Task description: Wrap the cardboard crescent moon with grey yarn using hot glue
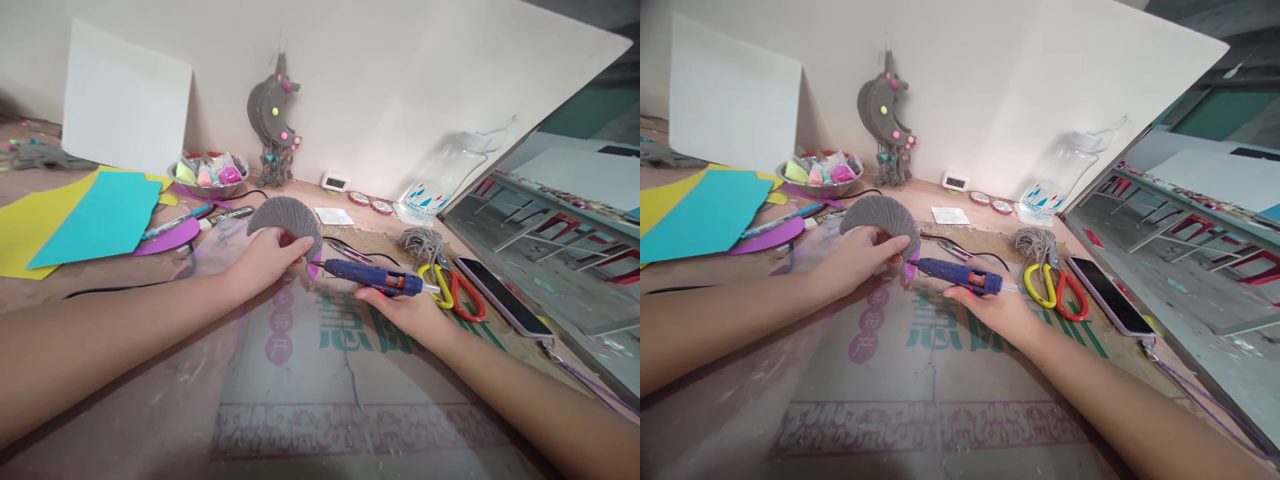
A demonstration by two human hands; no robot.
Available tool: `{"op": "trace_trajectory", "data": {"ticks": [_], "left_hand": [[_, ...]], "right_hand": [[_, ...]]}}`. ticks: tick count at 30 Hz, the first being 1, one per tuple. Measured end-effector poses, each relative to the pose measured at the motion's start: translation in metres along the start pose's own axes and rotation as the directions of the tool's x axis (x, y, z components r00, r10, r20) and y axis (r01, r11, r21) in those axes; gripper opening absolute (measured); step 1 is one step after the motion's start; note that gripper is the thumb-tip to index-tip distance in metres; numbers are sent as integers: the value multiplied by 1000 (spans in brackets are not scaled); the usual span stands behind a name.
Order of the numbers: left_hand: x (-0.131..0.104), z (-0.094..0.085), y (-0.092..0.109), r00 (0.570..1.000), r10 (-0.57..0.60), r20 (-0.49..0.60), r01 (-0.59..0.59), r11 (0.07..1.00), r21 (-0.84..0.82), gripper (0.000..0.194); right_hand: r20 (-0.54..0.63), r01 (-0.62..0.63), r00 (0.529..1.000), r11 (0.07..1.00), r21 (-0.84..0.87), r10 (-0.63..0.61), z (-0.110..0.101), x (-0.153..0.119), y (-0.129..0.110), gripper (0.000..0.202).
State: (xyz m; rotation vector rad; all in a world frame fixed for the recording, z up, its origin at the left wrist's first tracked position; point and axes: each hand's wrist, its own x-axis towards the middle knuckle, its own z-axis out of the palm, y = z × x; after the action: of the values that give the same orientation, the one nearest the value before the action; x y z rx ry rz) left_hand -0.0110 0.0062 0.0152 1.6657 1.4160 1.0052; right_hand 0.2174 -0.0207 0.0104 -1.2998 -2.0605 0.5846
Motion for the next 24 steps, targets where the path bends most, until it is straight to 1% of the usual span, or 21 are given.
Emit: {"op": "trace_trajectory", "data": {"ticks": [3,10,15,20,24], "left_hand": [[0,0,-1,1000,15,8,-15,1000,2,36],[2,0,-2,1000,5,8,-6,999,51,38],[0,-1,-1,1000,14,13,-15,998,64,39],[1,-1,-2,1000,6,16,-7,997,72,40],[2,0,-3,1000,7,21,-8,998,59,40]], "right_hand": [[-6,-3,1000,1000,2,3,1,0,-1,28],[1,8,1000,1000,-29,-7,0,-1,0,25],[-25,-36,999,999,-7,36,1,0,-2,24],[-15,-30,999,999,28,30,3,-1,-1,25],[-59,-55,997,997,53,58,3,-2,0,30]]}}
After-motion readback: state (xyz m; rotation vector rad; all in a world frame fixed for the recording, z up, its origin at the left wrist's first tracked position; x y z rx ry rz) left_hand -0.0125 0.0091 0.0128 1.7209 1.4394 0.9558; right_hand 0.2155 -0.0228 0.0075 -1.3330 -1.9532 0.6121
